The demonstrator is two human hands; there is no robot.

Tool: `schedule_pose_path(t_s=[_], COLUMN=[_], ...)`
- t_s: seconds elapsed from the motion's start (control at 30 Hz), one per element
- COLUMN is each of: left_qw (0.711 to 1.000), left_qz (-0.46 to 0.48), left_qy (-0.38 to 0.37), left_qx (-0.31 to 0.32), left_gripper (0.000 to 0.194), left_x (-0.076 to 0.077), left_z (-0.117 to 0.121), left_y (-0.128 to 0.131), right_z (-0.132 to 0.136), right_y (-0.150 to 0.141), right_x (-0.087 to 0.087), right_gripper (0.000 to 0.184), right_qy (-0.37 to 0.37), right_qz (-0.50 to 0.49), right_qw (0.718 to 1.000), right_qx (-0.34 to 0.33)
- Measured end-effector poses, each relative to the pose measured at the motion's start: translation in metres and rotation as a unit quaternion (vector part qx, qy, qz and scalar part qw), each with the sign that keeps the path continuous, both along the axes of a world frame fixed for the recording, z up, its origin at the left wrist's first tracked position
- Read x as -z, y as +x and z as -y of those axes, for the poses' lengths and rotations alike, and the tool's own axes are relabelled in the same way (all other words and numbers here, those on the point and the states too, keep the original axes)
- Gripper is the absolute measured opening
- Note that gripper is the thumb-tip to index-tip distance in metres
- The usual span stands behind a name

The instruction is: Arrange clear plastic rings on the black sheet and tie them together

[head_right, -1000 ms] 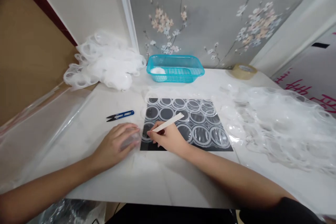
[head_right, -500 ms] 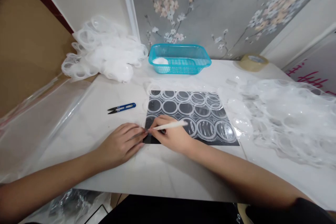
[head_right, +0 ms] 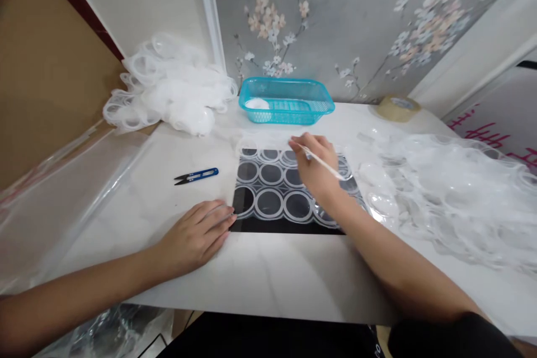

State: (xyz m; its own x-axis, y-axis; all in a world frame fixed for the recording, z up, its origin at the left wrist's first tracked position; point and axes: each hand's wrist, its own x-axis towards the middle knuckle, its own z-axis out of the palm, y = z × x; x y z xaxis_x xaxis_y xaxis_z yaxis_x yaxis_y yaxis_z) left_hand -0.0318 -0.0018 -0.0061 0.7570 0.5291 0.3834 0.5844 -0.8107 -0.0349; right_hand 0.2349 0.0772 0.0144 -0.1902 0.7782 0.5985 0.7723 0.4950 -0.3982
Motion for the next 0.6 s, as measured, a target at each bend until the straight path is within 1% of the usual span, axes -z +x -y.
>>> schedule_pose_path(t_s=[0.03,0.07,0.1,0.13,0.17,0.23,0.27,0.33,0.43,0.6], left_qw=[1.000,1.000,1.000,1.000,0.999,0.995,0.992,0.988,0.989,0.993], left_qz=[0.004,0.005,0.003,-0.004,-0.016,-0.052,-0.070,-0.097,-0.099,-0.079], left_qy=[0.002,0.001,-0.003,-0.007,-0.012,-0.021,-0.023,-0.025,-0.025,-0.016], left_qx=[0.003,0.009,0.018,0.030,0.047,0.087,0.103,0.119,0.106,0.085], left_gripper=[0.024,0.024,0.026,0.029,0.034,0.047,0.051,0.055,0.058,0.057], left_x=[0.000,-0.001,-0.001,-0.001,-0.002,-0.001,-0.001,0.000,0.001,0.000], left_z=[0.000,0.000,0.001,0.001,0.002,0.004,0.005,0.007,0.009,0.009], left_y=[0.001,0.003,0.007,0.011,0.017,0.029,0.036,0.046,0.053,0.051], right_z=[0.005,0.013,0.024,0.035,0.047,0.063,0.067,0.069,0.065,0.065], right_y=[0.007,0.012,0.014,0.014,0.011,0.003,-0.001,-0.006,-0.005,-0.002], right_x=[0.000,0.001,0.004,0.008,0.012,0.020,0.024,0.028,0.029,0.027], right_gripper=[0.019,0.017,0.016,0.016,0.017,0.019,0.019,0.019,0.018,0.018], right_qy=[-0.013,-0.058,-0.122,-0.194,-0.249,-0.305,-0.313,-0.312,-0.301,-0.290], right_qz=[-0.032,-0.073,-0.109,-0.129,-0.143,-0.164,-0.173,-0.182,-0.166,-0.163], right_qw=[0.999,0.996,0.986,0.971,0.954,0.930,0.925,0.924,0.931,0.935], right_qx=[0.016,0.008,-0.023,-0.061,-0.089,-0.121,-0.125,-0.123,-0.126,-0.122])
